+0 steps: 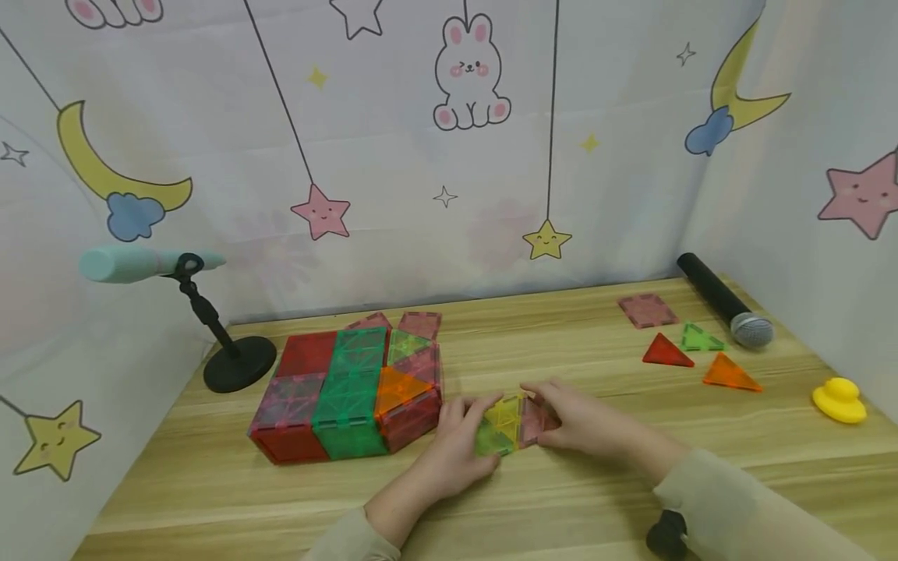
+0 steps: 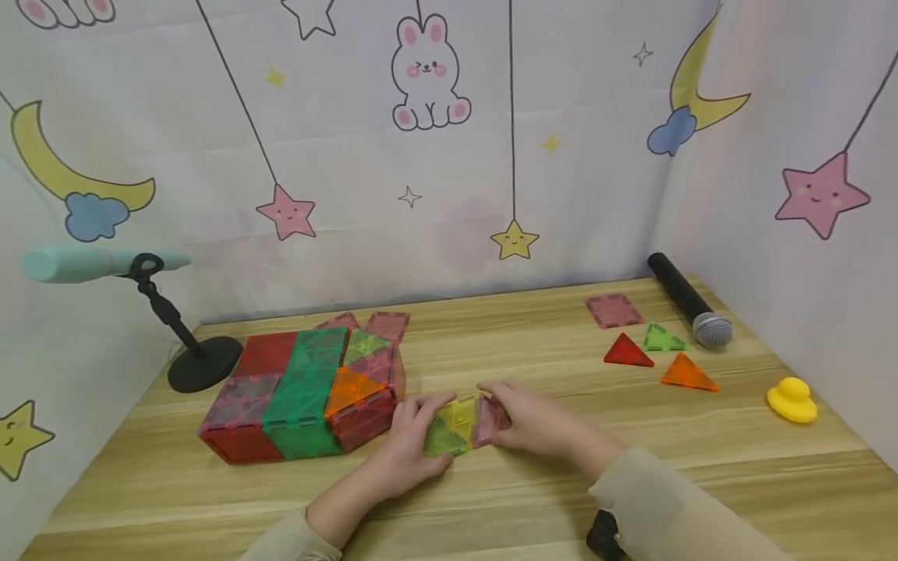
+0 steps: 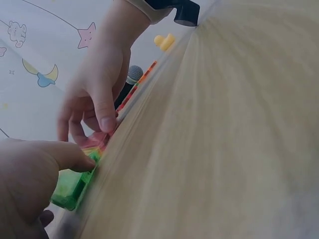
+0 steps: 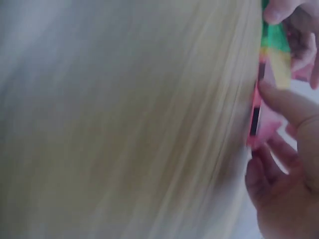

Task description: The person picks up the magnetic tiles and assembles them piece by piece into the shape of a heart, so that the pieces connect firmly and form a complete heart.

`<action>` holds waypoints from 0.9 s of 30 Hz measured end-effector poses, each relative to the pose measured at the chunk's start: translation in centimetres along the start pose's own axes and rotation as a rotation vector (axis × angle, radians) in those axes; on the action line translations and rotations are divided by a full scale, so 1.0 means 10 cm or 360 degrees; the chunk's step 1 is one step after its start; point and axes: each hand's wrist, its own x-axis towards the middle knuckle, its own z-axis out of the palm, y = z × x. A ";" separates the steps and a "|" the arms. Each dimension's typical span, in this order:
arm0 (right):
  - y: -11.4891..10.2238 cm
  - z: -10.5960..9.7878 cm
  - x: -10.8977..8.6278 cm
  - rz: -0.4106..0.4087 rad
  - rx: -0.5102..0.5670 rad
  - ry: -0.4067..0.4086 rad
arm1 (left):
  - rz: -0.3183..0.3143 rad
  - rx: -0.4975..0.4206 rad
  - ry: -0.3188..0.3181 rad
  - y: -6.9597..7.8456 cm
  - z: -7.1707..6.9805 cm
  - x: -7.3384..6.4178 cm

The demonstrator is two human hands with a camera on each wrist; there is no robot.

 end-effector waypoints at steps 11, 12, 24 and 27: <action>0.02 0.12 0.14 -0.0015 -0.0027 0.0359 | 0.0372 -0.0279 0.0165 0.03 -0.02 0.00; 0.02 0.12 0.15 0.0008 0.0015 0.0364 | 0.0387 -0.0321 0.0117 0.03 -0.02 0.00; 0.09 0.12 0.20 0.0006 0.0312 0.0184 | 0.0446 -0.0368 -0.0083 0.03 -0.02 -0.03; 0.08 0.11 0.22 -0.0006 0.0317 0.0126 | 0.0579 -0.0204 0.0045 0.02 -0.01 -0.03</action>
